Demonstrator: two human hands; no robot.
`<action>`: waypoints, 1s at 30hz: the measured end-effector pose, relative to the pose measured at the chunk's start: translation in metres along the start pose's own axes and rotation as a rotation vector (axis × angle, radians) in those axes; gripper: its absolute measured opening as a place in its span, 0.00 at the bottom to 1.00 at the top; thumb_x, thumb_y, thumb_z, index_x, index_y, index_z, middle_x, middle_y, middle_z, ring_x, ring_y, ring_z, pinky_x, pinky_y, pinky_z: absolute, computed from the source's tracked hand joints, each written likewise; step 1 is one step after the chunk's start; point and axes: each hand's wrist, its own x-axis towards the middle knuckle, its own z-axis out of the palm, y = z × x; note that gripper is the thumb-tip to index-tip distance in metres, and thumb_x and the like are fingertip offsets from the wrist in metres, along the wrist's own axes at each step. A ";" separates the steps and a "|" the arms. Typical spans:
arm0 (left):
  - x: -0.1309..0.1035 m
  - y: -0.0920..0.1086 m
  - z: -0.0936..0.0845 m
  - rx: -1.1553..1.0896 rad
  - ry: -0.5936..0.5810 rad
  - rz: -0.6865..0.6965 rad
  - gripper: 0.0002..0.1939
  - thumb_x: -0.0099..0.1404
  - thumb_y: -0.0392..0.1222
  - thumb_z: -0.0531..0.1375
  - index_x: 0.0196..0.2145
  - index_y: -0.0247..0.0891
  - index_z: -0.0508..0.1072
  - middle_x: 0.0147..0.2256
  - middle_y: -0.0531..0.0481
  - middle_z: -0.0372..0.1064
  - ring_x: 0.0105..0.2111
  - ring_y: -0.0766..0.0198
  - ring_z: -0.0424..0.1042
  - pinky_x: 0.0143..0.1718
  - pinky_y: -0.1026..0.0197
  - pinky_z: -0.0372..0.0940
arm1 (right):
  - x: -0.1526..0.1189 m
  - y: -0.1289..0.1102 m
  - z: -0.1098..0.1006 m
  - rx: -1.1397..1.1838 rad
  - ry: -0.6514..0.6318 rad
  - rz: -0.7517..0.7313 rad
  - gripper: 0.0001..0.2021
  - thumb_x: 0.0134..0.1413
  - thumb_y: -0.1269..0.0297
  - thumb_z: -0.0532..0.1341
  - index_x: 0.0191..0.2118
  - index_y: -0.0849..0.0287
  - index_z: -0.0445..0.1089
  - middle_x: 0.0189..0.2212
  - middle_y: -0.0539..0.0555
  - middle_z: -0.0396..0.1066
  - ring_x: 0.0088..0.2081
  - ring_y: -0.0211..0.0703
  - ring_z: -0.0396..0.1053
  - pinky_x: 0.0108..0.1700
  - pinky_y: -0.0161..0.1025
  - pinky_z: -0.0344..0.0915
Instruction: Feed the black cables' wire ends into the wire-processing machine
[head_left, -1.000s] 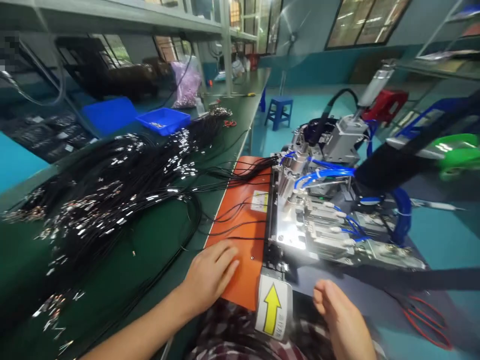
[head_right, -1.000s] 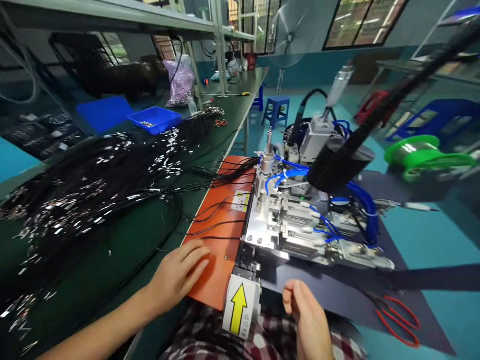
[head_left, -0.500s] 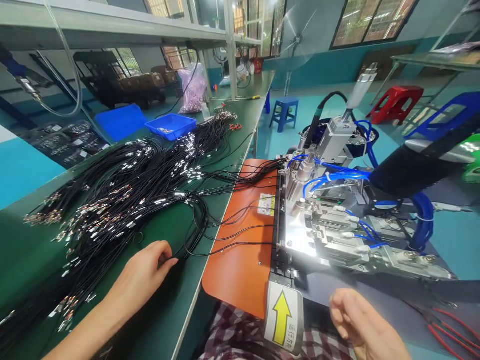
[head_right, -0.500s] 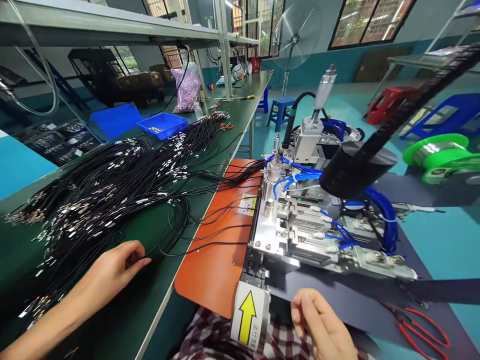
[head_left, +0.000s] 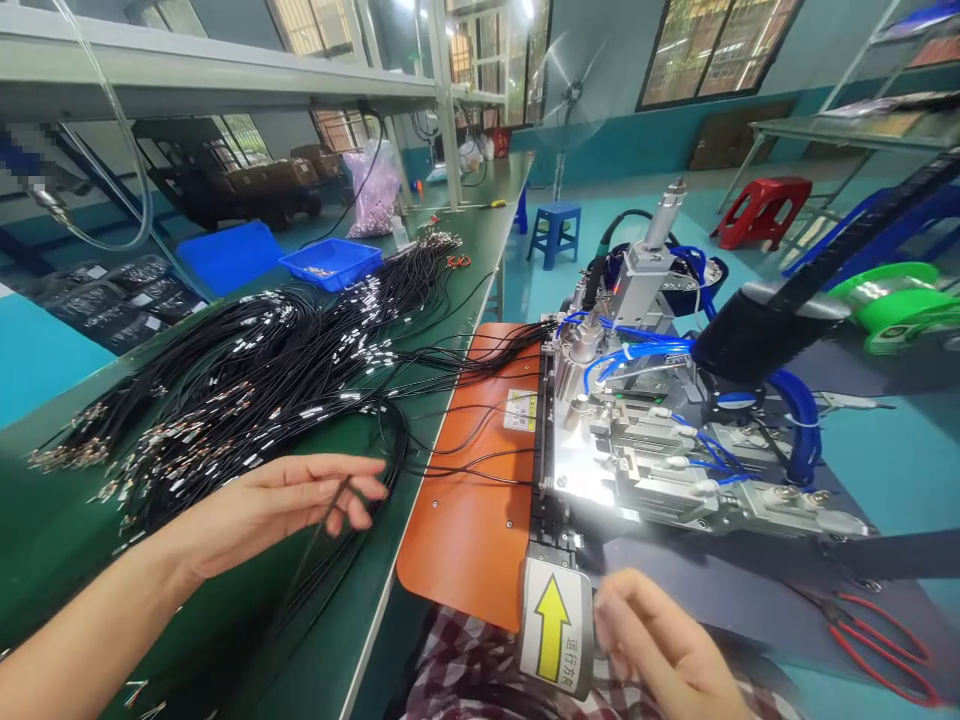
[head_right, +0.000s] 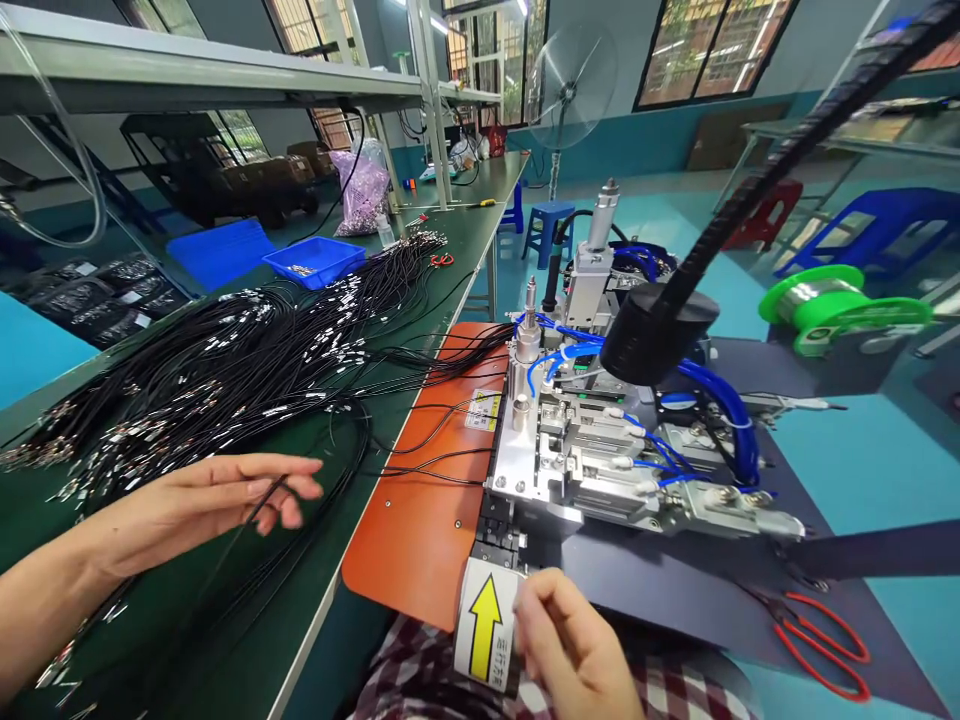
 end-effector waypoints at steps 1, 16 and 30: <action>0.005 0.004 0.003 -0.019 0.015 0.057 0.20 0.66 0.43 0.49 0.53 0.41 0.69 0.49 0.38 0.71 0.41 0.53 0.74 0.36 0.55 0.70 | 0.000 0.001 0.007 -0.050 -0.027 -0.054 0.14 0.56 0.52 0.58 0.27 0.55 0.68 0.20 0.49 0.63 0.21 0.41 0.61 0.23 0.34 0.61; 0.039 -0.033 0.043 1.089 0.551 0.700 0.13 0.67 0.41 0.54 0.46 0.38 0.73 0.29 0.50 0.72 0.28 0.61 0.72 0.31 0.61 0.63 | 0.007 -0.009 0.029 0.270 0.030 -0.342 0.03 0.56 0.64 0.63 0.36 0.54 0.69 0.28 0.49 0.68 0.24 0.36 0.65 0.24 0.31 0.62; 0.046 0.004 0.154 0.521 -0.124 0.467 0.12 0.69 0.39 0.51 0.50 0.44 0.64 0.40 0.51 0.71 0.38 0.62 0.71 0.38 0.62 0.65 | 0.009 0.003 0.025 0.479 0.035 0.022 0.07 0.45 0.68 0.68 0.28 0.60 0.69 0.19 0.45 0.66 0.19 0.32 0.62 0.24 0.29 0.60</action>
